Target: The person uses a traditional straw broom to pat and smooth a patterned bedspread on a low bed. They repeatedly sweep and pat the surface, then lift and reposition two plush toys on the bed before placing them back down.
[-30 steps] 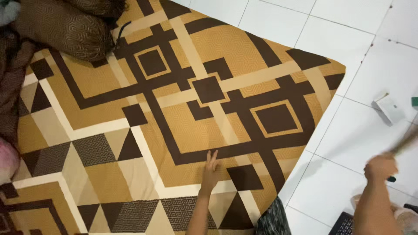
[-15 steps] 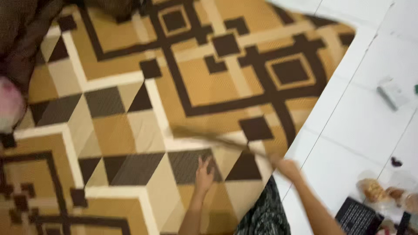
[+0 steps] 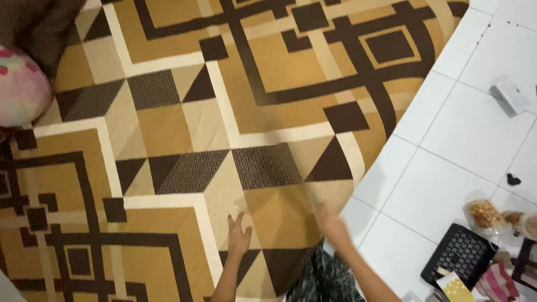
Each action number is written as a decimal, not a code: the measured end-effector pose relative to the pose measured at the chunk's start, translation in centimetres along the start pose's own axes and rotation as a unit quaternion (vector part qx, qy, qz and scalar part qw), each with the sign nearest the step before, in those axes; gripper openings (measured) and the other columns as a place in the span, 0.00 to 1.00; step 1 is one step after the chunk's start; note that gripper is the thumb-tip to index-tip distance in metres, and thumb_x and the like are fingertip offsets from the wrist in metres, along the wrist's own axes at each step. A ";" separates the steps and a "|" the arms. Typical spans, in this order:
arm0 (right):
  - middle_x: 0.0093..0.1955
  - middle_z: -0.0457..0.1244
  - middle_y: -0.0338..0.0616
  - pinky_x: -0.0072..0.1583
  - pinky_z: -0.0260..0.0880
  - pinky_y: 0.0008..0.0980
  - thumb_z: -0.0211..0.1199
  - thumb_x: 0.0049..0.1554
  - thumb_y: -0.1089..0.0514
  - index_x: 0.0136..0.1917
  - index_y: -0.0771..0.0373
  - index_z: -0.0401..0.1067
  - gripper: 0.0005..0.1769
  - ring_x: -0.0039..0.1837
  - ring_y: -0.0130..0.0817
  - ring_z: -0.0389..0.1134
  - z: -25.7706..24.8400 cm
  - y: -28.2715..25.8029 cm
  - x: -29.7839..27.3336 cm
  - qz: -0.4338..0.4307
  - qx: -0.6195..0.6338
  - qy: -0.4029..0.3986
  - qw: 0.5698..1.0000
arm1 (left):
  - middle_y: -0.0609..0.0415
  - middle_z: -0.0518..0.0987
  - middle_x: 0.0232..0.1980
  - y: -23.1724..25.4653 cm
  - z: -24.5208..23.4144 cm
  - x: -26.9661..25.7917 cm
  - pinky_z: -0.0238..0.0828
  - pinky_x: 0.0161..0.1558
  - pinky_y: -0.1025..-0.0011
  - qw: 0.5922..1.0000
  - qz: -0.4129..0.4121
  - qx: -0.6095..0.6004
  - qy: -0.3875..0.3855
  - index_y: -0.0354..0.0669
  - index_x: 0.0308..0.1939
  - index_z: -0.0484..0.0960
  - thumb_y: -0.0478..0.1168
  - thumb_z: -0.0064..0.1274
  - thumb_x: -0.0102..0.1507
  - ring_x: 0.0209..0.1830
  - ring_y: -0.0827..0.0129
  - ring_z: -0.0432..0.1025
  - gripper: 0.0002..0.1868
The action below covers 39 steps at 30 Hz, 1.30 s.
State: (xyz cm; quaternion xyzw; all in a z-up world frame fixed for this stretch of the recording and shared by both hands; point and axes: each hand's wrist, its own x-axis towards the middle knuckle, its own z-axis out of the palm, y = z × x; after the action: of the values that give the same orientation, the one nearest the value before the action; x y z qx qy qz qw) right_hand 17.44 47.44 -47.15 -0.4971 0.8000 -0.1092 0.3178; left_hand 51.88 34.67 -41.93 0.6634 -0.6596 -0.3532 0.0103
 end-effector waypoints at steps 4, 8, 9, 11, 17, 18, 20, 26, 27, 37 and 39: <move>0.57 0.68 0.61 0.59 0.63 0.55 0.35 0.70 0.35 0.68 0.53 0.68 0.31 0.58 0.59 0.68 1.9 3.5 -4.3 0.135 -0.012 -0.148 0.980 | 0.29 0.41 0.81 -0.7 0.7 0.9 0.56 0.72 0.56 0.998 -0.038 0.038 -0.033 0.50 0.74 0.61 0.40 0.57 0.61 0.77 0.38 0.51 0.37; 0.48 0.67 0.71 0.49 0.66 0.60 0.40 0.73 0.37 0.61 0.69 0.68 0.32 0.49 0.67 0.68 -3.5 12.6 -4.5 0.334 0.098 0.189 0.918 | 0.29 0.43 0.81 -5.1 0.8 -0.7 0.55 0.74 0.56 0.996 -0.009 0.082 -0.017 0.50 0.74 0.63 0.42 0.60 0.61 0.78 0.39 0.51 0.38; 0.37 0.66 0.63 0.40 0.67 0.53 0.39 0.74 0.42 0.52 0.68 0.71 0.30 0.38 0.56 0.68 -4.7 14.3 -5.1 0.301 0.185 0.258 0.899 | 0.28 0.44 0.80 -6.4 1.1 -1.8 0.55 0.74 0.55 0.996 -0.002 0.088 -0.016 0.50 0.74 0.62 0.42 0.60 0.60 0.79 0.39 0.50 0.39; 0.29 0.58 0.42 0.35 0.63 0.41 0.47 0.74 0.44 0.47 0.71 0.67 0.28 0.31 0.38 0.62 -6.8 16.1 -4.9 0.427 0.386 0.352 0.738 | 0.28 0.44 0.79 -8.3 2.1 -2.8 0.55 0.73 0.54 0.995 0.021 0.095 -0.008 0.50 0.75 0.59 0.41 0.62 0.60 0.80 0.39 0.48 0.41; 0.33 0.59 0.46 0.39 0.63 0.46 0.46 0.72 0.41 0.54 0.69 0.64 0.26 0.35 0.43 0.62 4.1 4.9 -14.3 0.164 0.293 0.317 0.887 | 0.37 0.40 0.83 -13.5 4.9 -9.2 0.61 0.70 0.55 0.973 0.011 0.194 -0.128 0.56 0.80 0.46 0.36 0.56 0.60 0.79 0.40 0.49 0.49; 0.34 0.60 0.48 0.40 0.63 0.47 0.46 0.71 0.40 0.55 0.68 0.64 0.26 0.37 0.45 0.63 7.2 2.3 -16.6 0.114 0.226 0.254 0.933 | 0.36 0.41 0.82 -13.8 5.1 -10.1 0.61 0.70 0.55 0.973 0.035 0.190 -0.125 0.54 0.80 0.46 0.35 0.56 0.59 0.78 0.39 0.50 0.49; 0.36 0.62 0.52 0.43 0.65 0.50 0.45 0.70 0.38 0.56 0.65 0.64 0.27 0.40 0.49 0.65 12.9 -2.3 -21.2 0.012 0.095 0.111 0.989 | 0.33 0.42 0.82 -14.2 5.0 -11.2 0.62 0.70 0.56 0.972 0.085 0.183 -0.117 0.51 0.81 0.48 0.35 0.56 0.59 0.76 0.38 0.54 0.49; 0.43 0.68 0.62 0.51 0.68 0.59 0.41 0.68 0.33 0.60 0.59 0.65 0.29 0.48 0.61 0.70 14.3 -1.6 -27.2 0.180 -0.026 -0.128 0.975 | 0.41 0.55 0.82 -15.7 0.1 -11.6 0.64 0.71 0.58 0.967 0.029 0.181 -0.178 0.54 0.75 0.65 0.40 0.54 0.63 0.76 0.48 0.61 0.36; 0.44 0.69 0.64 0.53 0.69 0.60 0.41 0.67 0.32 0.61 0.58 0.65 0.30 0.50 0.63 0.71 12.8 -0.3 -26.7 0.232 -0.003 -0.068 0.970 | 0.41 0.55 0.81 -16.0 -0.7 -11.1 0.63 0.71 0.58 0.970 0.038 0.175 -0.163 0.53 0.76 0.63 0.40 0.55 0.62 0.76 0.47 0.60 0.36; 0.42 0.67 0.54 0.46 0.68 0.47 0.51 0.66 0.43 0.53 0.69 0.70 0.25 0.44 0.47 0.67 9.7 -11.2 -7.9 -0.003 0.313 0.304 0.900 | 0.35 0.49 0.82 -25.4 -7.3 3.3 0.55 0.74 0.43 0.968 0.035 0.240 0.064 0.42 0.75 0.57 0.45 0.55 0.66 0.80 0.42 0.51 0.37; 0.40 0.68 0.61 0.42 0.67 0.54 0.52 0.67 0.45 0.54 0.67 0.72 0.22 0.40 0.59 0.69 13.6 -19.3 -4.4 0.061 0.106 0.158 0.980 | 0.39 0.45 0.84 -26.3 -9.3 7.6 0.53 0.72 0.42 0.971 -0.013 0.212 0.111 0.45 0.79 0.52 0.45 0.53 0.66 0.83 0.46 0.45 0.41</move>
State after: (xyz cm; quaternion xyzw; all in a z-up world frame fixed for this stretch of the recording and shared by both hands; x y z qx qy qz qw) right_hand 41.25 43.88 -46.46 -0.3878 0.8527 -0.2508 0.2442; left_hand 78.32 27.18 -51.02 0.6943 -0.7052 -0.1296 -0.0616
